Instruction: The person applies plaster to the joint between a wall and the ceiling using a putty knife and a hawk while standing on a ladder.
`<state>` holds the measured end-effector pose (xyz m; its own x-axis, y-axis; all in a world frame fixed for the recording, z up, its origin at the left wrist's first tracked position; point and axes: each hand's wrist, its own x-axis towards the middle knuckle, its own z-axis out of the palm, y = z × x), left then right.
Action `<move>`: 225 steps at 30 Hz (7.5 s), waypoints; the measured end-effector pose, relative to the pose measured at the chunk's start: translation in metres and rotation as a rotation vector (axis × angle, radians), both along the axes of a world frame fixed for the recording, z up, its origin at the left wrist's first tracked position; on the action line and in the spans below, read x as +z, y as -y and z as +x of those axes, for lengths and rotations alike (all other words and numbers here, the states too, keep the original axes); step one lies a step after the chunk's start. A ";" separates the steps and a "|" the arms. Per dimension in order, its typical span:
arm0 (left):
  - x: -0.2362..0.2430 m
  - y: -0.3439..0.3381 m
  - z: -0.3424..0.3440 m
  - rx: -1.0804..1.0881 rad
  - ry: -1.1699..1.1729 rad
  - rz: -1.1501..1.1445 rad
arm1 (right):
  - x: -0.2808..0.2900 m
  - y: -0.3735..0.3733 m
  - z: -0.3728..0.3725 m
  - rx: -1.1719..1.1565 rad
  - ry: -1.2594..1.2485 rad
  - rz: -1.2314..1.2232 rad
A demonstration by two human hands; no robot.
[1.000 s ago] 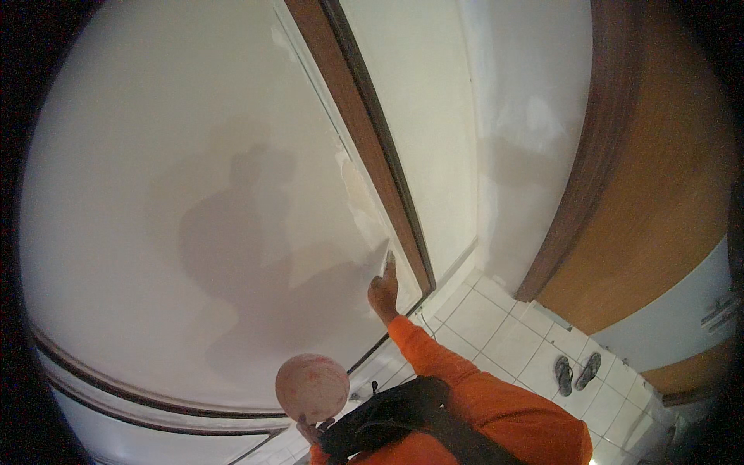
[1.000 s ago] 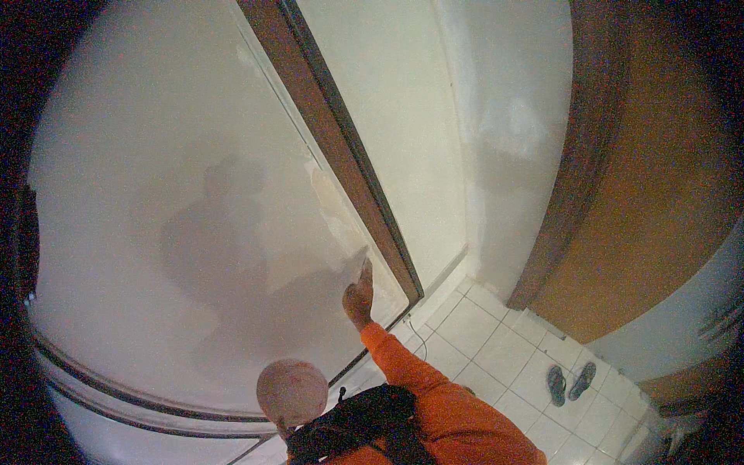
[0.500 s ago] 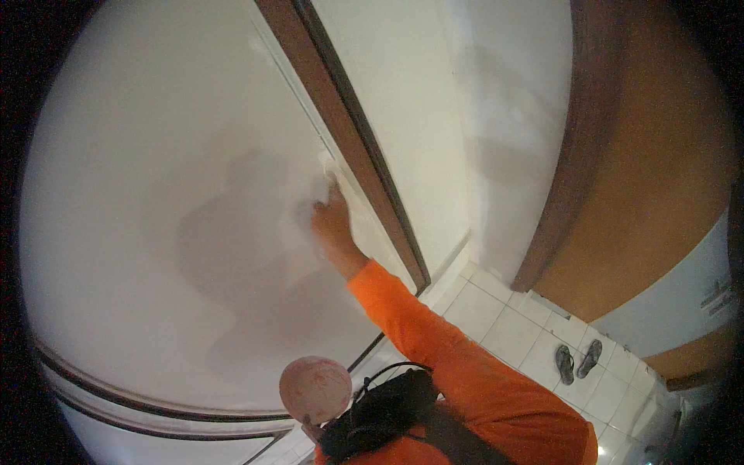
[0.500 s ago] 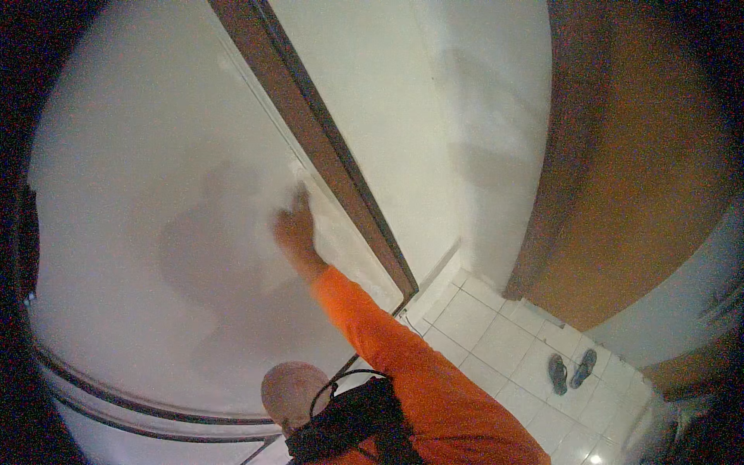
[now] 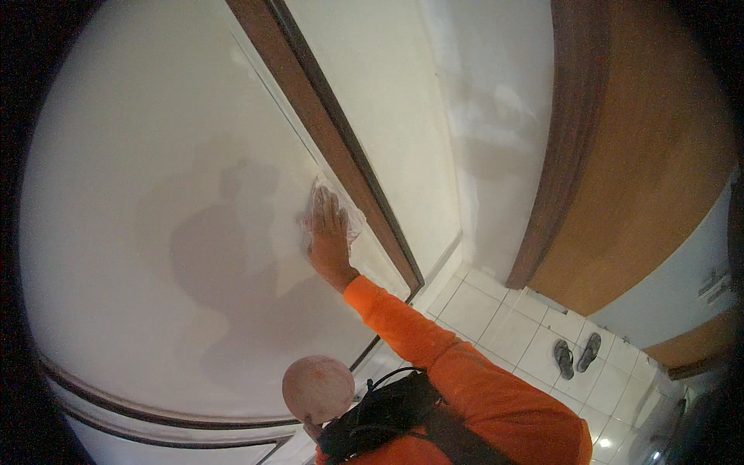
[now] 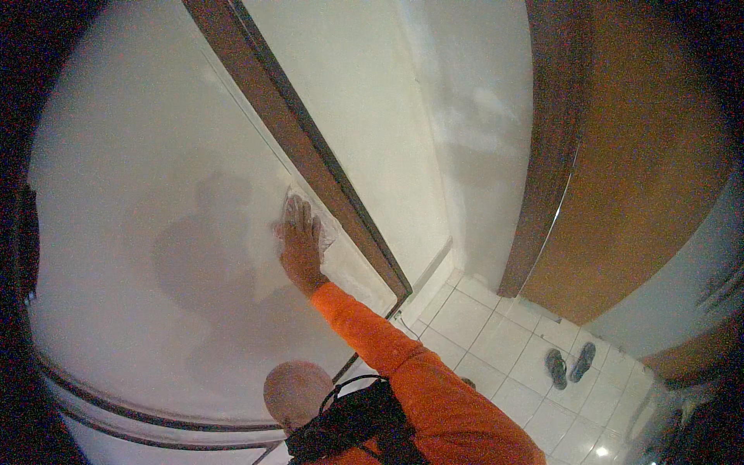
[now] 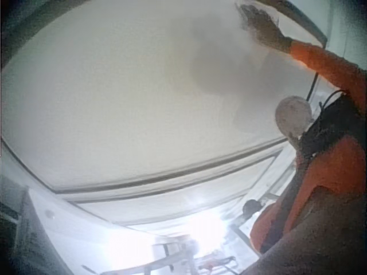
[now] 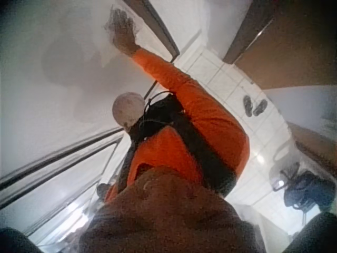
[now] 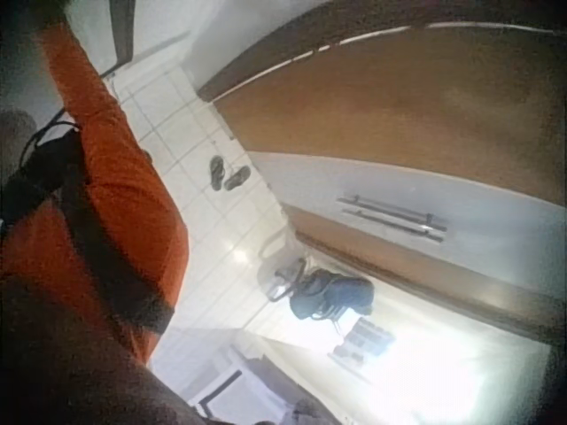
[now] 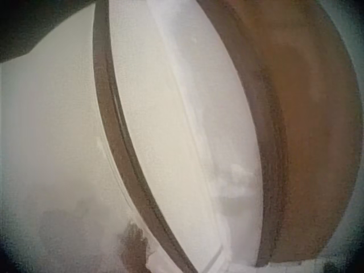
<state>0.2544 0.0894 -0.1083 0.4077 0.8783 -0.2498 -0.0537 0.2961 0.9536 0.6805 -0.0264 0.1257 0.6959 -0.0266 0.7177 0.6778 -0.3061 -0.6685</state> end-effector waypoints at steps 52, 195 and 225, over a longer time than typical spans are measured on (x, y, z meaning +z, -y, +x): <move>-0.012 -0.015 0.007 -0.021 0.031 -0.008 | 0.032 -0.051 0.017 0.262 -0.376 0.610; -0.183 0.071 0.086 0.080 0.210 -0.171 | -0.303 0.107 -0.006 0.433 -0.113 -0.386; -0.137 0.068 0.143 0.168 0.290 -0.165 | -0.296 0.156 0.025 1.027 -1.011 0.238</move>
<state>0.3979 0.0215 -0.2453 0.3360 0.8965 -0.2889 -0.3753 0.4088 0.8319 0.7051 -0.1824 -0.1703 0.6761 0.7363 -0.0289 -0.2544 0.1964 -0.9469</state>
